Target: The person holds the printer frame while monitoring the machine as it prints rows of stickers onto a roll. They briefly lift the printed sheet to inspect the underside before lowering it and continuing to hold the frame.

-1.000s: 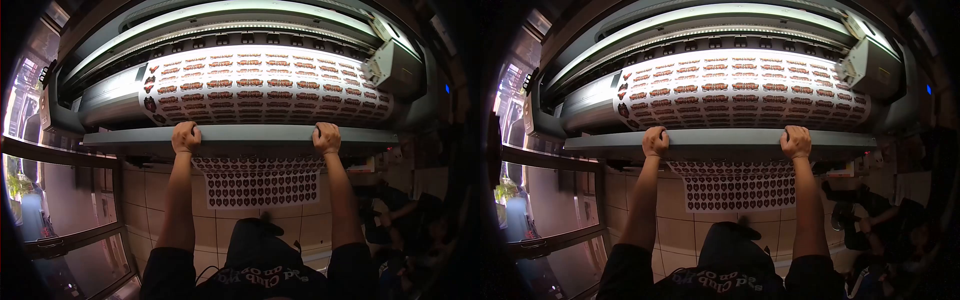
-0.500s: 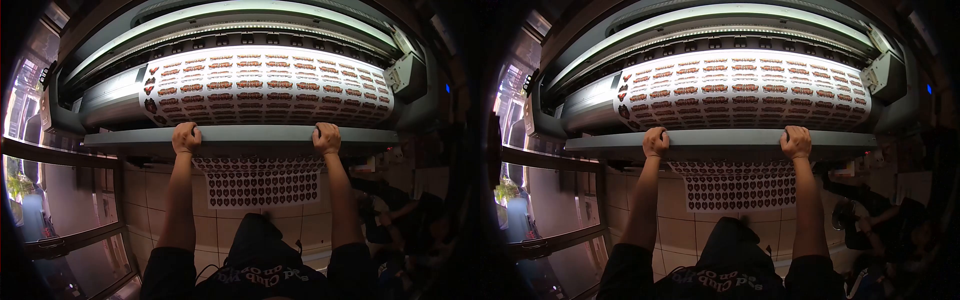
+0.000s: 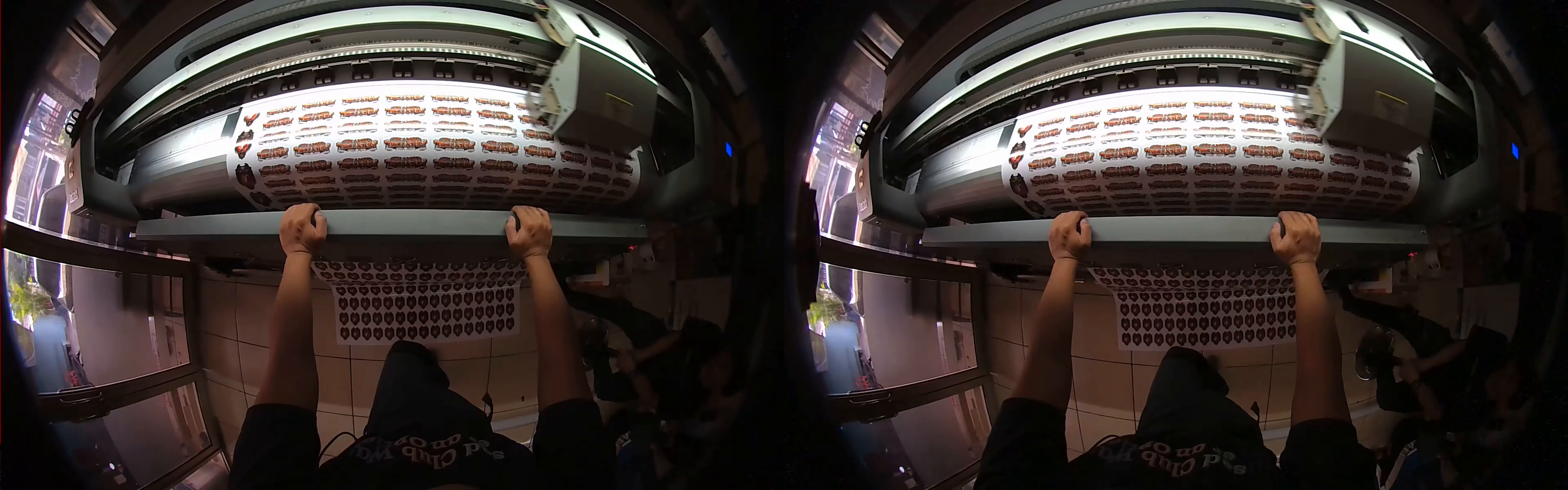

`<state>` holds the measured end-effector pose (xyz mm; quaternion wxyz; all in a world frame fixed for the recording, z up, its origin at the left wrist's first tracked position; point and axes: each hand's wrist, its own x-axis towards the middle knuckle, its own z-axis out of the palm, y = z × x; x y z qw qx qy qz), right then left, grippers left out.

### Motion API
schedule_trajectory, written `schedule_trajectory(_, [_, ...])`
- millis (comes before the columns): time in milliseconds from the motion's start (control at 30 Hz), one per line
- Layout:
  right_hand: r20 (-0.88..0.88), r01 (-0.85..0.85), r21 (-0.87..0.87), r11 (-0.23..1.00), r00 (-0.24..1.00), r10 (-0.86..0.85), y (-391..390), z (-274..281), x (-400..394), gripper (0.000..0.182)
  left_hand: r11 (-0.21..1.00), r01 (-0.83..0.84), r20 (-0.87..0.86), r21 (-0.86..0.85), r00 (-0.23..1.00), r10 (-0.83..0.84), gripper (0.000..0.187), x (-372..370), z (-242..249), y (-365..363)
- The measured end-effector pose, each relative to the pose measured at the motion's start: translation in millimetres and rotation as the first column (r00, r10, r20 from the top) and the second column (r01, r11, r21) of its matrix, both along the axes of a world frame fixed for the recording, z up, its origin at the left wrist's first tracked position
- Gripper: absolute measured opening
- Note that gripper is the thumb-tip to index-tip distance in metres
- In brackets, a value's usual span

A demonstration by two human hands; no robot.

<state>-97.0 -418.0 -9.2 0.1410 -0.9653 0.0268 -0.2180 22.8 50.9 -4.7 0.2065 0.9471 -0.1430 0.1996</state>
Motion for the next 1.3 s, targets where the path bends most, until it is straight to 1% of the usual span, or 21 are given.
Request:
schedule_trajectory(200, [0.011,-0.005,-0.015,1.0,1.0,0.005,0.1,1.6,-0.4,0.029,1.0,0.004,-0.038,0.009,0.999,-0.003,0.022,-0.9,3.9,-0.5])
schedule_trajectory(433, [-0.008,0.005,-0.044,0.999,1.0,-0.005,-0.3,2.6,0.1,0.028,1.0,-0.019,-0.043,0.005,0.999,0.019,0.024,-2.0,4.9,-2.2])
schedule_trajectory(500, [0.015,-0.001,-0.042,0.999,1.0,0.002,0.5,2.8,-0.1,0.028,1.0,-0.008,-0.04,0.009,0.999,0.009,0.025,-1.0,2.0,-0.1])
schedule_trajectory(633, [0.005,0.005,-0.025,1.0,1.0,-0.005,3.0,6.6,0.0,0.028,1.0,-0.013,-0.036,0.022,0.999,0.014,0.025,0.1,2.1,0.8])
schedule_trajectory(700, [0.009,0.0,-0.019,1.0,1.0,0.001,2.5,5.7,0.3,0.028,0.998,-0.03,-0.076,0.057,0.996,0.035,0.026,0.0,1.4,0.8])
schedule_trajectory(900, [-0.001,-0.001,-0.007,1.0,1.0,0.001,1.8,5.7,-0.6,0.027,0.995,-0.045,-0.131,0.09,0.99,0.057,0.026,-1.1,4.1,0.4])
schedule_trajectory(1000, [-0.014,0.002,0.003,1.0,1.0,-0.002,2.0,5.8,-0.9,0.027,0.998,-0.04,-0.111,0.04,0.993,0.045,0.026,-2.0,5.2,-1.5])
schedule_trajectory(1300, [-0.017,0.011,0.009,1.0,1.0,-0.01,2.7,8.8,-0.1,0.026,0.999,-0.031,-0.05,0.014,0.998,0.032,0.025,0.1,3.0,-0.5])
